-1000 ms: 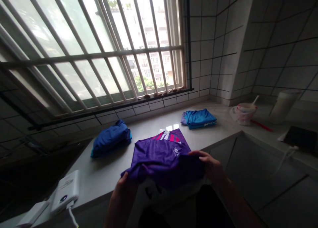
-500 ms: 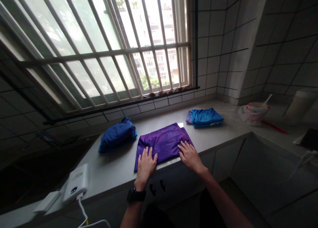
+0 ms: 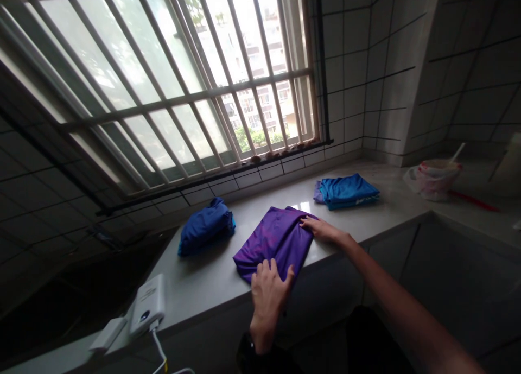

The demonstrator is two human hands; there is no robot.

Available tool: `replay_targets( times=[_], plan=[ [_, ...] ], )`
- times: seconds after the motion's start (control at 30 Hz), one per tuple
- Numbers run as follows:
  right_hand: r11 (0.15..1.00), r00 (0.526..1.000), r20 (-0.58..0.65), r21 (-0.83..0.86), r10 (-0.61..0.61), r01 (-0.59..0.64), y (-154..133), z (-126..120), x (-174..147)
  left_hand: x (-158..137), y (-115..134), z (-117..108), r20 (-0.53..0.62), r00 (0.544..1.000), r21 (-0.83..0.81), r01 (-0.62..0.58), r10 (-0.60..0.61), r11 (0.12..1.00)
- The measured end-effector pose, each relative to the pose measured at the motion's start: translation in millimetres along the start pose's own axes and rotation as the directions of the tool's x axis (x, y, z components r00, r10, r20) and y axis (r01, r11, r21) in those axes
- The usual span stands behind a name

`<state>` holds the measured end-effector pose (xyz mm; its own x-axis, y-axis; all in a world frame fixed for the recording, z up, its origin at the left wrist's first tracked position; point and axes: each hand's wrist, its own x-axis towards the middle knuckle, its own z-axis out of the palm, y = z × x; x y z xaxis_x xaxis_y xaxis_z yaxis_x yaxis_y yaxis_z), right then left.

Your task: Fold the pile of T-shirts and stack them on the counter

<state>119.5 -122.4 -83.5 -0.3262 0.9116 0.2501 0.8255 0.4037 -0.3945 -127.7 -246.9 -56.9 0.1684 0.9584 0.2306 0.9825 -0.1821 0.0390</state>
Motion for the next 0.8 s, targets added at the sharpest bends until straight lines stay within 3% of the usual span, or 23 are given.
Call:
replay_targets(
  times=[0.1,0.2,0.27,0.37,0.5,0.63,0.8],
  plan=[
    [0.999,0.995,-0.086,0.014,-0.044,0.045,-2.2,-14.6,3.0,5.8,-8.8,-10.3,-0.003,0.98,-0.148,-0.198,0.199,0.969],
    [0.988,0.963,-0.24,0.064,-0.123,0.142,-17.0,-15.3,-28.9,9.9,-36.9,-0.3,-0.026,0.955,-0.185,-0.295,0.296,0.937],
    [0.981,0.951,-0.274,0.09,-0.143,0.174,-26.5,-7.2,-62.6,8.6,-54.3,14.1,0.013,0.94,-0.17,-0.333,0.34,0.928],
    [0.979,0.956,-0.225,0.035,-0.188,0.201,-35.1,13.5,-108.5,5.2,-65.9,32.8,0.055,0.93,-0.126,-0.354,0.363,0.927],
    [0.962,0.934,-0.271,-0.206,-0.233,0.18,-42.5,45.6,-128.6,6.0,-61.4,38.8,0.073,0.931,-0.067,-0.354,0.358,0.933],
    [0.942,0.885,-0.379,-0.293,-0.271,0.163,-55.8,65.7,-118.5,6.2,-61.0,24.3,0.103,0.931,-0.133,-0.336,0.351,0.932],
    [0.976,0.903,-0.375,-0.04,-0.212,0.213,-71.7,52.3,-116.3,13.5,-78.5,-26.0,0.139,0.915,-0.394,-0.299,0.378,0.869]
  ],
)
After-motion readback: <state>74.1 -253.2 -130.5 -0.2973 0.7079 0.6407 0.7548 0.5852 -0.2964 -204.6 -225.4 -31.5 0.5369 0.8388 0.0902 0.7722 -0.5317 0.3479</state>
